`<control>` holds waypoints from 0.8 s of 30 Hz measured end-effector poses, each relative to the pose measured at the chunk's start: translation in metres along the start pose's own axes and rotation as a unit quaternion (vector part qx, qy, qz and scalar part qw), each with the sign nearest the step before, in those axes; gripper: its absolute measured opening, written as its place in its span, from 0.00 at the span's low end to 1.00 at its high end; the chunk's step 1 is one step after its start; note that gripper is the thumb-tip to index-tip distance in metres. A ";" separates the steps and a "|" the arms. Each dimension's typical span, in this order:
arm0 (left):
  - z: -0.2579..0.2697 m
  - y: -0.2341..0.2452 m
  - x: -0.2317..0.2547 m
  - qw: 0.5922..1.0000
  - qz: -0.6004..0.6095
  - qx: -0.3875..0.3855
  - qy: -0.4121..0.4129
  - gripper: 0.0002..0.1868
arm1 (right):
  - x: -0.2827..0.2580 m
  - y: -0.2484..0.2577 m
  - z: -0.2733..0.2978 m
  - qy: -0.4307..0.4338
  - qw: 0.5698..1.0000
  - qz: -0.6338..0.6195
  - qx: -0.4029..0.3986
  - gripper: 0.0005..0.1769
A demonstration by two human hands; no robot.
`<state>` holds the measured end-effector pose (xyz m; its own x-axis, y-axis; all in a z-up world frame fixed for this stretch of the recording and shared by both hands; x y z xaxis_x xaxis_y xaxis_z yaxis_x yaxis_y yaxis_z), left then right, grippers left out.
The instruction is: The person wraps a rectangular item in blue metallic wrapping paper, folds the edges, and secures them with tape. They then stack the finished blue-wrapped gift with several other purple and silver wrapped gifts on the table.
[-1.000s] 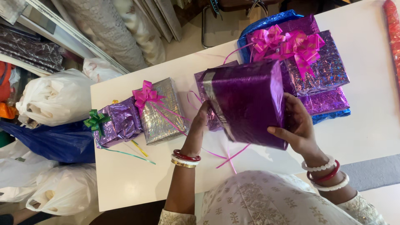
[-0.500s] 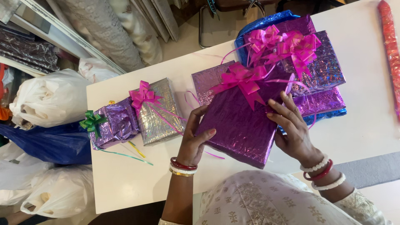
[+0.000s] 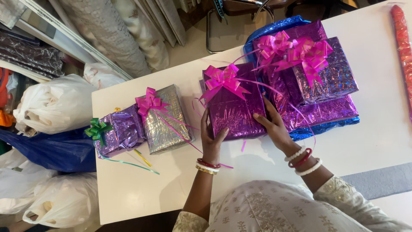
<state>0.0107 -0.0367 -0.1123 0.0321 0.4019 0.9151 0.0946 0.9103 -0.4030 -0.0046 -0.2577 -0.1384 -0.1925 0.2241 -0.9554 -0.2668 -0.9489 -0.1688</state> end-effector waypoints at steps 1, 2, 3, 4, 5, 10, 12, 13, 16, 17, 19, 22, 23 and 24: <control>-0.005 0.002 -0.006 1.000 -0.006 0.002 -0.001 0.46 | 0.001 -0.002 -0.007 0.001 1.000 -0.004 -0.005 0.43; -0.010 0.005 -0.011 1.000 -0.011 0.003 -0.002 0.46 | 0.003 -0.003 -0.013 0.006 1.000 0.004 -0.011 0.43; -0.015 0.007 -0.016 1.000 -0.017 0.005 -0.004 0.45 | 0.003 -0.004 -0.020 0.011 1.000 0.012 -0.016 0.42; -0.019 0.009 -0.020 0.999 -0.038 0.005 -0.021 0.45 | 0.004 -0.005 -0.026 0.016 0.999 0.020 -0.022 0.42; -0.022 0.011 -0.024 0.998 -0.060 0.005 -0.036 0.45 | 0.007 -0.006 -0.029 0.007 0.999 0.029 -0.017 0.42; -0.028 0.018 -0.038 0.995 -0.091 -0.011 -0.041 0.44 | 0.017 -0.007 -0.039 0.031 0.998 0.055 -0.017 0.41; -0.026 0.020 -0.044 0.997 -0.076 -0.017 -0.008 0.46 | 0.023 -0.004 -0.041 0.031 0.996 0.082 -0.023 0.40; -0.027 0.021 -0.045 0.997 -0.073 -0.019 -0.013 0.46 | 0.025 -0.002 -0.041 0.030 0.995 0.095 -0.026 0.39; -0.027 0.021 -0.045 0.997 -0.064 -0.024 -0.018 0.45 | 0.031 -0.001 -0.042 0.065 0.993 0.098 -0.029 0.39; -0.028 0.020 -0.044 0.998 -0.060 -0.024 -0.015 0.46 | 0.032 0.000 -0.043 0.059 0.993 0.096 -0.027 0.39; -0.028 0.018 -0.040 0.998 -0.058 -0.024 -0.013 0.45 | 0.031 -0.001 -0.042 0.046 0.994 0.092 -0.024 0.38; -0.027 0.015 -0.027 0.995 -0.087 -0.020 -0.045 0.44 | 0.018 -0.009 -0.037 0.084 0.990 0.109 -0.016 0.40; -0.024 0.016 -0.021 0.991 -0.110 -0.015 -0.075 0.42 | 0.012 -0.013 -0.032 0.086 0.984 0.156 0.011 0.40; -0.021 0.017 -0.016 0.985 -0.133 -0.010 -0.106 0.40 | 0.005 -0.019 -0.025 0.088 0.975 0.202 0.038 0.41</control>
<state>0.0330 -0.0298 -0.1337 -0.2051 0.1628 0.9651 0.0913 0.9850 -0.1467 0.0230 -0.2445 -0.1459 -0.1333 -0.2127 -0.9680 -0.2738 -0.9308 0.2423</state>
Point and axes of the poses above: each hand's wrist, its own z-axis away from the middle knuckle, its own y-axis out of the back of the hand, x = y × z, the point moved 2 cm from there along -z, towards the middle knuckle, and after that the axes turned 4 degrees about x, right-handed, at the moved point
